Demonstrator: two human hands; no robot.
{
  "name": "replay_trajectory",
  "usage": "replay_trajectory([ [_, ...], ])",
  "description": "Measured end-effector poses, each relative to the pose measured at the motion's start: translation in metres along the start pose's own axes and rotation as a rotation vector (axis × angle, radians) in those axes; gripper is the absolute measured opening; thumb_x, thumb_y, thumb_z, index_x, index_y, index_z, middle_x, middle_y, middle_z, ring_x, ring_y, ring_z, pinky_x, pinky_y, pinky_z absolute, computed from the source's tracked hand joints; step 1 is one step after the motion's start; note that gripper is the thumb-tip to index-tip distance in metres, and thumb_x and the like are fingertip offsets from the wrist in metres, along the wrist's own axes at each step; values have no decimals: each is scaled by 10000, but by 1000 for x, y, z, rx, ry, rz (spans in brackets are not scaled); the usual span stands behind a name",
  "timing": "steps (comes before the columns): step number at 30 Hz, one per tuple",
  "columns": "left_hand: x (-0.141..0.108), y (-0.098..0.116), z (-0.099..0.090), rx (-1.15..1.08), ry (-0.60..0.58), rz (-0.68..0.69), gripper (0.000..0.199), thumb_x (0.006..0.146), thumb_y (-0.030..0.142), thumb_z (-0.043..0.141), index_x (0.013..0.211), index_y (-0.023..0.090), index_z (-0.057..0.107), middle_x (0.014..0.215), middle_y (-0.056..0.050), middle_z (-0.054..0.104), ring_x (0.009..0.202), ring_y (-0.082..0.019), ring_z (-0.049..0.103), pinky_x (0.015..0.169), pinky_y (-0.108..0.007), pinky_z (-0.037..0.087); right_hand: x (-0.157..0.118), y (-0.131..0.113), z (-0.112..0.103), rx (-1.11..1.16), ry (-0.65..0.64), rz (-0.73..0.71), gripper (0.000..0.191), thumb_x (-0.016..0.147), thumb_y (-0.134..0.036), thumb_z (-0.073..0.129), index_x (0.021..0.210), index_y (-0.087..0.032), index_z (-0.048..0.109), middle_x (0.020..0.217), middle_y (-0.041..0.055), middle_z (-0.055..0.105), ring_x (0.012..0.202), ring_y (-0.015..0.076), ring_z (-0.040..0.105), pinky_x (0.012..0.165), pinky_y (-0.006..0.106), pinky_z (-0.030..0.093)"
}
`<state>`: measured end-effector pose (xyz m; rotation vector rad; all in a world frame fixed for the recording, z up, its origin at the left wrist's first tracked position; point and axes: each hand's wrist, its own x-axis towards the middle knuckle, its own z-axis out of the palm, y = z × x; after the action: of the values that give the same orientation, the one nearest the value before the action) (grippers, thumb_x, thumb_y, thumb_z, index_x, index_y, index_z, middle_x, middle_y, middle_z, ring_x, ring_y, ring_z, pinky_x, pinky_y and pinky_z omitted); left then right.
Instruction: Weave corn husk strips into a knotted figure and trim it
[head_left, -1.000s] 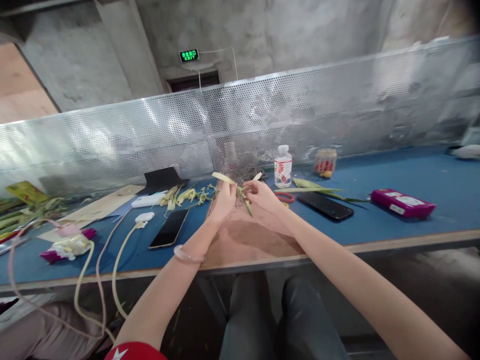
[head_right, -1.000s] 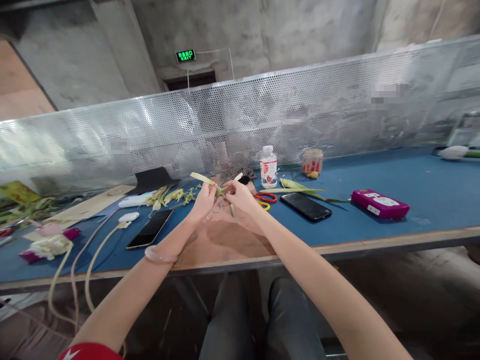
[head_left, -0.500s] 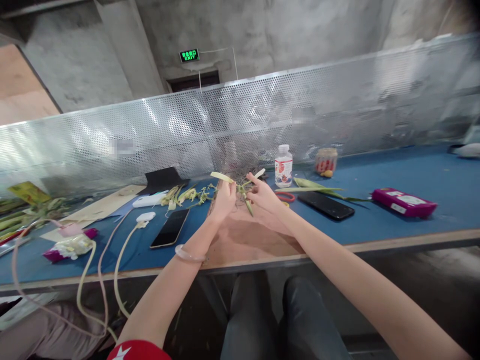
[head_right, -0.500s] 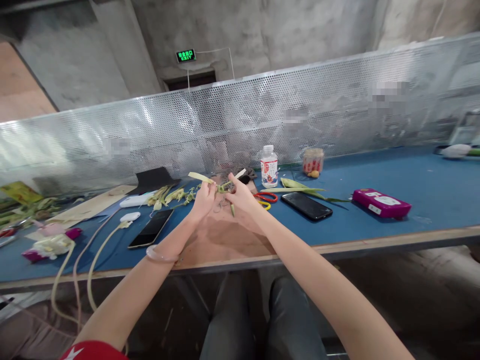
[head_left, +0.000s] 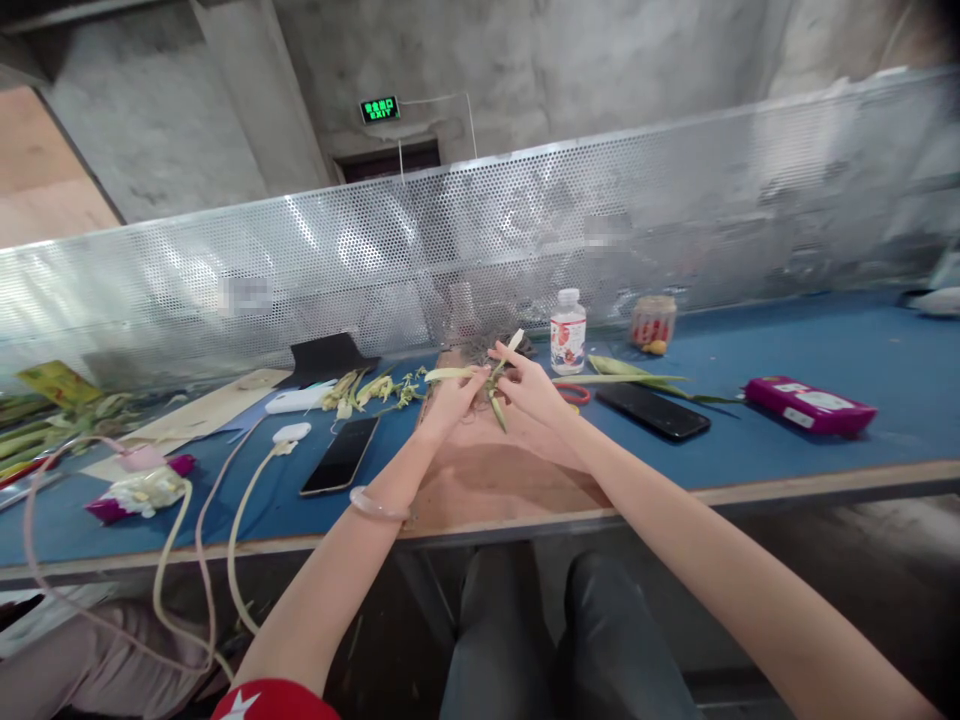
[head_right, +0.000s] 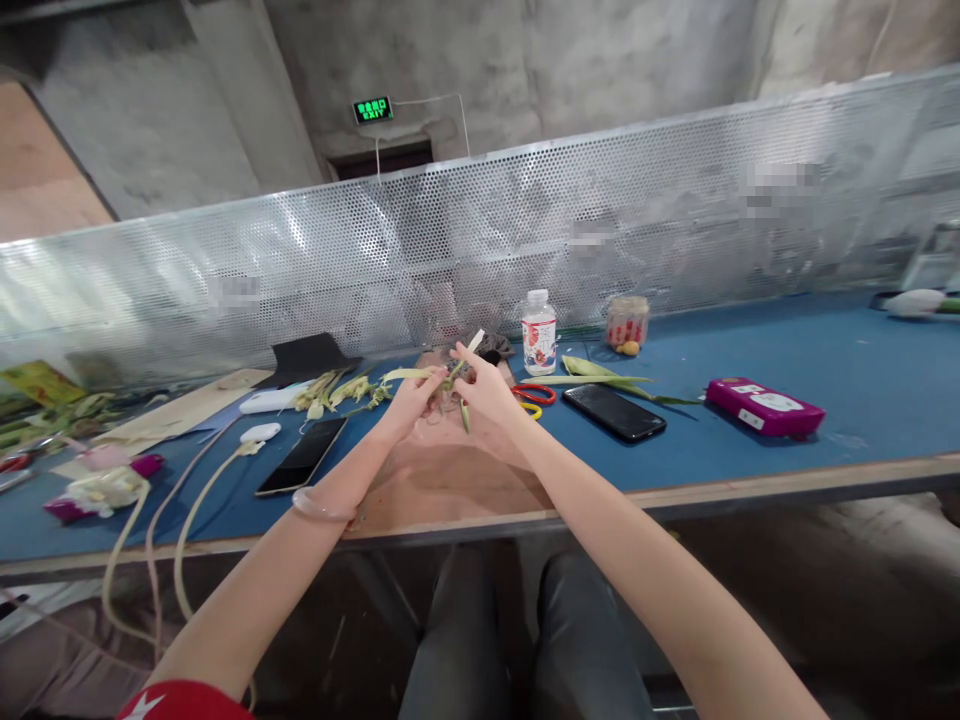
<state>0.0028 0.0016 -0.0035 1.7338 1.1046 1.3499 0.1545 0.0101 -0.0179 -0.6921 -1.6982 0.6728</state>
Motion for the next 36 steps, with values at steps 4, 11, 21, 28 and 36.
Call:
replay_trajectory([
  [4, -2, 2, 0, -88, -108, -95, 322, 756, 490, 612, 767, 169, 598, 459, 54, 395, 366, -53, 300, 357, -184, 141, 0, -4, -1, 30, 22, 29, 533, 798, -165, 468, 1330, -148, 479, 1212, 100, 621, 710, 109, 589, 665, 256, 529],
  [11, -3, 6, -4, -129, -217, -143, 294, 735, 453, 645, 759, 169, 573, 441, 78, 341, 350, -31, 220, 367, -187, 125, 2, -5, -3, 56, 0, 41, 472, 832, -223, 520, 1297, -144, 521, 1116, 94, 672, 652, 112, 590, 608, 253, 516],
  [21, -3, 5, -6, -83, -341, -209, 206, 734, 378, 623, 753, 176, 587, 460, 81, 301, 367, -37, 236, 383, -179, 131, 1, 1, 0, 107, 51, 40, 443, 833, -264, 556, 1264, -162, 558, 1066, 76, 699, 939, 184, 643, 792, 310, 533],
  [28, -5, 6, -5, -89, -337, -239, 280, 724, 420, 650, 830, 161, 636, 460, 79, 299, 374, -36, 234, 378, -176, 120, -1, -8, -1, 17, 123, 89, 441, 836, -264, 544, 1256, -129, 566, 1027, 90, 705, 789, 165, 633, 680, 288, 533],
  [36, -3, 11, -9, -398, -388, -274, 306, 777, 380, 554, 975, 159, 630, 624, 28, 470, 374, -8, 161, 369, -174, 104, 3, -10, -8, -85, 191, 88, 468, 833, -290, 552, 1252, -81, 565, 968, 113, 699, 663, 147, 589, 631, 287, 523],
])
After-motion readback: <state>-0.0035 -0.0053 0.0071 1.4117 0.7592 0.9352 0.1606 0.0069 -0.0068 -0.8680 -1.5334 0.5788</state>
